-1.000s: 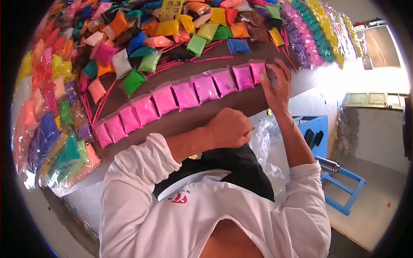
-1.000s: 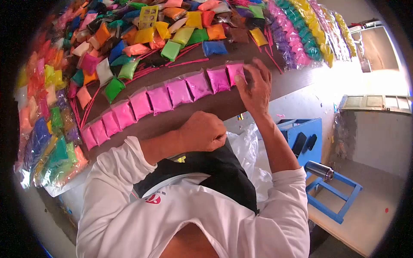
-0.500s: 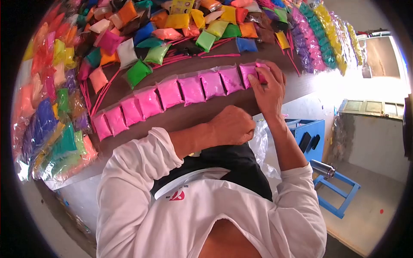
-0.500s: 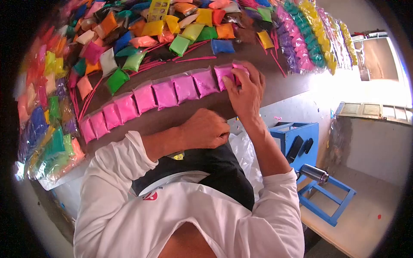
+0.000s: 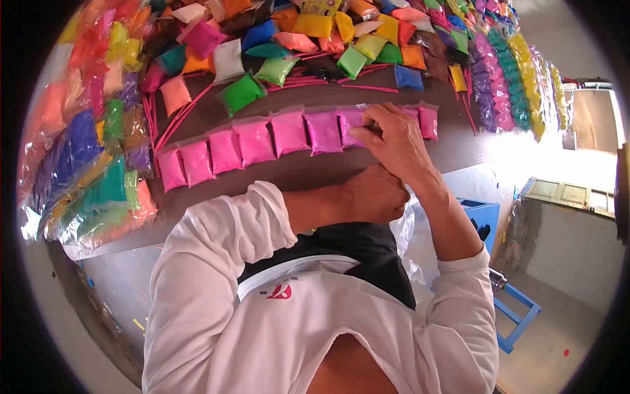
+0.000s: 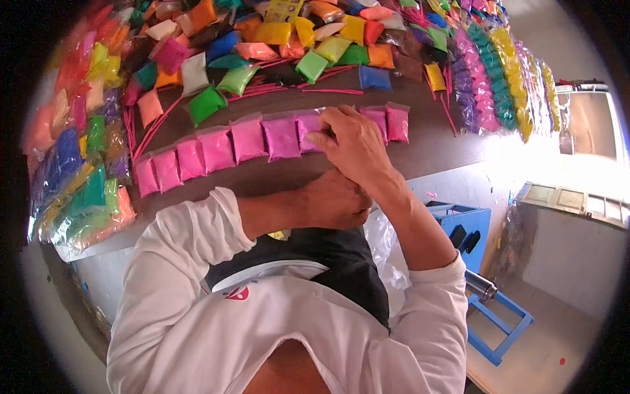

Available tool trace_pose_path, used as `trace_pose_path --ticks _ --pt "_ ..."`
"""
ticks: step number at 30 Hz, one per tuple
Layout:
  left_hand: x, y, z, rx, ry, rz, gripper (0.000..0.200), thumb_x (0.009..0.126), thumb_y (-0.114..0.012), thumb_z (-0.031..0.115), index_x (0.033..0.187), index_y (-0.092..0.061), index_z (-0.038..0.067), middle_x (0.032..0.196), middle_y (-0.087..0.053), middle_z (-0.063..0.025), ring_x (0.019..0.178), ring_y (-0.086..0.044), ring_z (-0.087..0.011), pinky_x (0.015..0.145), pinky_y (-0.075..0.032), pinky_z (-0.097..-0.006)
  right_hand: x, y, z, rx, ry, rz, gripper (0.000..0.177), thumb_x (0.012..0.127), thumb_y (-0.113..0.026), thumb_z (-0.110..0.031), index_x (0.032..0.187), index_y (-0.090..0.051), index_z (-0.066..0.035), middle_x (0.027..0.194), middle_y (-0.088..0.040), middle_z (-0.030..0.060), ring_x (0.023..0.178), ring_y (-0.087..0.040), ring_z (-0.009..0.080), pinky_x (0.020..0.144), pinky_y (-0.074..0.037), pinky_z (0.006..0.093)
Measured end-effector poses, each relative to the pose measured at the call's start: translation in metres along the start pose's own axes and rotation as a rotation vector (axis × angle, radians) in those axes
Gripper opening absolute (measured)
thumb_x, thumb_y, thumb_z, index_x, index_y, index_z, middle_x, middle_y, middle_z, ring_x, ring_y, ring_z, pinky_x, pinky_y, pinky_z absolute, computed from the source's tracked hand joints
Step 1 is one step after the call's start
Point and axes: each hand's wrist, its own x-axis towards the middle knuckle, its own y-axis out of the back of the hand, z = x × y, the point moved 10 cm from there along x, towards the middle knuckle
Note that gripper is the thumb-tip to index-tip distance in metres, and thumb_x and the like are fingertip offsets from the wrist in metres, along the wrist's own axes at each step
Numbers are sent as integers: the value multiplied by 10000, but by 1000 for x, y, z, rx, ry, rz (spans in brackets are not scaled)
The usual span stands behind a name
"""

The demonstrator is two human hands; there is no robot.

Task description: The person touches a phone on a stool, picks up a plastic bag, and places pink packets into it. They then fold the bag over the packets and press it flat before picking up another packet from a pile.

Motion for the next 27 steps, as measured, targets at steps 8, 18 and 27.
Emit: trace_pose_path --ticks 8,18,27 --pt "0 0 -1 -31 0 44 146 680 -595 125 757 -655 16 764 -639 -189 776 -625 -359 765 -481 -454 6 1 -39 108 -11 -37 199 765 -713 -188 802 -599 -29 740 -615 133 693 -607 342 622 -472 413" --pt "-7 -16 -9 -71 -11 127 207 683 -607 122 852 -631 6 817 -637 -190 809 -619 -379 750 -470 -494 37 -68 -81 62 132 -342 254 787 -702 -183 768 -546 17 660 -578 135 597 -570 268 586 -453 364" --pt "-2 -20 -10 -73 61 -35 243 710 -588 143 919 -635 29 883 -633 -200 876 -616 -357 800 -465 -481 43 -72 -115 162 151 -336 264 794 -680 -227 744 -561 4 663 -588 154 633 -585 337 600 -441 427"
